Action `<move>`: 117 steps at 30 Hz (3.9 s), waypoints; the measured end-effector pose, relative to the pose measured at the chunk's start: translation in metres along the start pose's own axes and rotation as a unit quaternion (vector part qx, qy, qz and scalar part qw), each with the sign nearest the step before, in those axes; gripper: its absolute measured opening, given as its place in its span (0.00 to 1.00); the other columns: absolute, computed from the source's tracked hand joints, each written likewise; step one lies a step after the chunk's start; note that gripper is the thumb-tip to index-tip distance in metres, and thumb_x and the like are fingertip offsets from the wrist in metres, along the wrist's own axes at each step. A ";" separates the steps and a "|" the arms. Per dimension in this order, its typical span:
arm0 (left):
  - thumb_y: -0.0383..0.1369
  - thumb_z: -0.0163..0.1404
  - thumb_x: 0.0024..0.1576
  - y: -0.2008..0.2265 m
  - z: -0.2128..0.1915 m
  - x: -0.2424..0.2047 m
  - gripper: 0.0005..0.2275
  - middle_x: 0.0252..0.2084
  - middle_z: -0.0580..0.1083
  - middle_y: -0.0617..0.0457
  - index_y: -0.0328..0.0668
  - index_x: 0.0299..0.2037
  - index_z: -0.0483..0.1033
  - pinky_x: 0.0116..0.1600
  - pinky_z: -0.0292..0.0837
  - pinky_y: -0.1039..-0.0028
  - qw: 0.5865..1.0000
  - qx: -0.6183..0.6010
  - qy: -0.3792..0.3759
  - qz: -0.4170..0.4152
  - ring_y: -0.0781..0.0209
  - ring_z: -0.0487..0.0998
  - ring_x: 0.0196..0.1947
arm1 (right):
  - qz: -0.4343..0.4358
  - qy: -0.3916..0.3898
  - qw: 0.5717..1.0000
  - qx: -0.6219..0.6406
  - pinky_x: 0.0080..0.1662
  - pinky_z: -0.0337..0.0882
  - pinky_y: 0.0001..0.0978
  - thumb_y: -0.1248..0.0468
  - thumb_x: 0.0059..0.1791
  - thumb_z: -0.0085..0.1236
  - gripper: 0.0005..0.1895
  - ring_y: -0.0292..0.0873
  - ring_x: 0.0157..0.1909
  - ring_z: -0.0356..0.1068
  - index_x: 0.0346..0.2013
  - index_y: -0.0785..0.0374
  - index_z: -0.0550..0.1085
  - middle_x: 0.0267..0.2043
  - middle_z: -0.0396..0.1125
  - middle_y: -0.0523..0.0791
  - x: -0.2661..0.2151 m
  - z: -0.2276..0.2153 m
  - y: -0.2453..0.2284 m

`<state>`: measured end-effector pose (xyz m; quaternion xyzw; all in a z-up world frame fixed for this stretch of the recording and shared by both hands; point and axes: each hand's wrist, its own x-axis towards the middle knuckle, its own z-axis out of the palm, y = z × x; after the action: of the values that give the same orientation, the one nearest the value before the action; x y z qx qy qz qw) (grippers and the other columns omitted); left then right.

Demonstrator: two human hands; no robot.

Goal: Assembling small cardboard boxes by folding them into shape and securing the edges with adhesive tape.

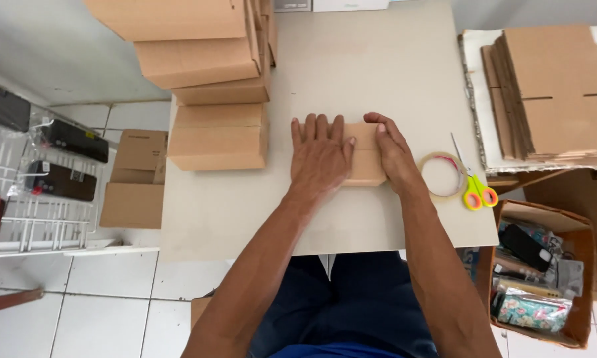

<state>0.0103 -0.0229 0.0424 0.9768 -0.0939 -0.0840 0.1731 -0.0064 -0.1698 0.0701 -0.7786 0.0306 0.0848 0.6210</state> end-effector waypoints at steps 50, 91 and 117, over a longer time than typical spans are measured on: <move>0.51 0.57 0.56 -0.034 0.055 -0.046 0.24 0.55 0.72 0.44 0.39 0.52 0.76 0.66 0.64 0.47 0.905 0.000 0.352 0.238 0.42 0.71 0.62 | 0.001 0.017 1.000 -0.007 0.74 0.47 0.56 0.63 0.55 0.45 0.33 0.63 0.78 0.45 0.75 0.67 0.52 0.77 0.48 0.61 -0.010 -0.004 0.029; 0.53 0.60 0.53 -0.037 0.065 -0.044 0.27 0.63 0.72 0.52 0.46 0.57 0.78 0.72 0.55 0.44 0.932 -0.062 0.334 0.126 0.47 0.63 0.71 | -0.224 0.316 0.922 -0.027 0.59 0.71 0.51 0.62 0.62 0.40 0.16 0.58 0.61 0.70 0.62 0.65 0.66 0.57 0.69 0.57 0.005 0.044 0.104; 0.50 0.55 0.57 -0.032 0.056 -0.050 0.27 0.68 0.66 0.48 0.43 0.62 0.73 0.70 0.52 0.35 0.961 -0.048 0.247 0.115 0.40 0.56 0.74 | -0.304 0.261 0.837 -0.372 0.47 0.76 0.47 0.49 0.61 0.47 0.18 0.56 0.52 0.75 0.54 0.57 0.77 0.57 0.70 0.51 0.000 0.018 0.118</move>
<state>-0.0443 -0.0009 -0.0140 0.9402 -0.1558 0.1761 0.2465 -0.0259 -0.1786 -0.0474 -0.9145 -0.0805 -0.3093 0.2480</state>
